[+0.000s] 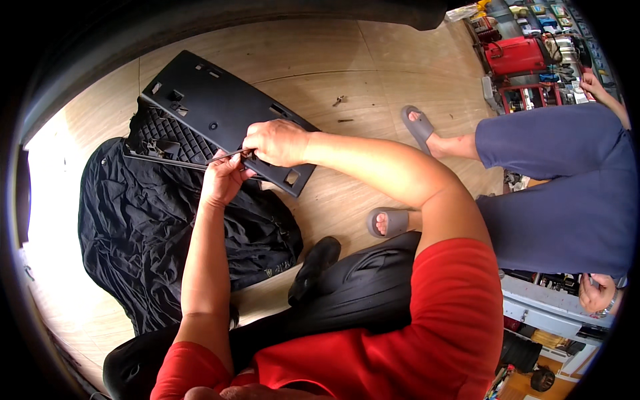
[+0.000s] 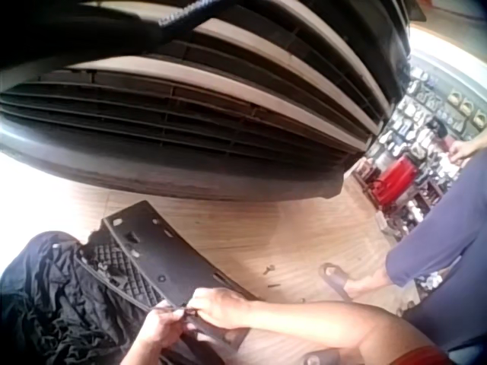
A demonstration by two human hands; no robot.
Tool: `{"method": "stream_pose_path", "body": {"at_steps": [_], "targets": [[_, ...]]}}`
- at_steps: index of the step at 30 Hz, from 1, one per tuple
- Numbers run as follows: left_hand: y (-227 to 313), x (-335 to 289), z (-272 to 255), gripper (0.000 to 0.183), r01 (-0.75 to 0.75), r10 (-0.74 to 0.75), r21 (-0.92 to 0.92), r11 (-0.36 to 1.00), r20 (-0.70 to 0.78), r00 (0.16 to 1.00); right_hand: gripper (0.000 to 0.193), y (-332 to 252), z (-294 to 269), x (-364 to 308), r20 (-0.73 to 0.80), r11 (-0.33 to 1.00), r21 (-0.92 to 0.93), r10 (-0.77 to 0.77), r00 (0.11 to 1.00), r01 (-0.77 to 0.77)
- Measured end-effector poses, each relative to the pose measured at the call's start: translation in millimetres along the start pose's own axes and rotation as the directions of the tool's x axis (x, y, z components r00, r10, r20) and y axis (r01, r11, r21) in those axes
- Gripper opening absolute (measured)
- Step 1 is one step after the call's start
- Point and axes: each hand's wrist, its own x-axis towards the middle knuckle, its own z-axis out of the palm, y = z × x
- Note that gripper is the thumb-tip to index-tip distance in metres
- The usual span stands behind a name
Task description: The person unwraps a plastic car grille panel from bubble wrap, fits it against the car bumper, and removes metal clips from the old grille panel using a screwdriver before installing them onto the new panel.
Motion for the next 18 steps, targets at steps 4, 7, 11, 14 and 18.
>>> {"method": "stream_pose_path", "body": {"at_steps": [4,7,11,14,18], "targets": [[-4,4,-8,0.018,-0.012,0.013,-0.025,1.0,0.044,0.999,0.022,0,-1,1,0.005,0.993,0.09,0.071,0.997,-0.071],[-7,5,-6,0.017,-0.062,0.064,-0.053,0.997,0.035,0.997,0.023,2,-2,1,0.014,0.989,0.122,0.08,0.997,-0.081],[-13,9,-17,0.018,-0.091,0.093,-0.037,0.995,0.042,0.995,0.021,-1,1,4,-0.009,0.97,0.189,0.157,0.988,-0.152],[-18,10,-27,0.018,-0.114,0.117,-0.041,0.993,0.053,0.992,0.019,-5,6,6,-0.018,0.947,0.239,0.228,0.974,-0.217],[-11,6,-3,0.019,-0.068,0.069,-0.021,0.997,0.035,0.997,0.02,-7,0,6,0.027,0.911,0.251,0.332,0.943,-0.327]]}}
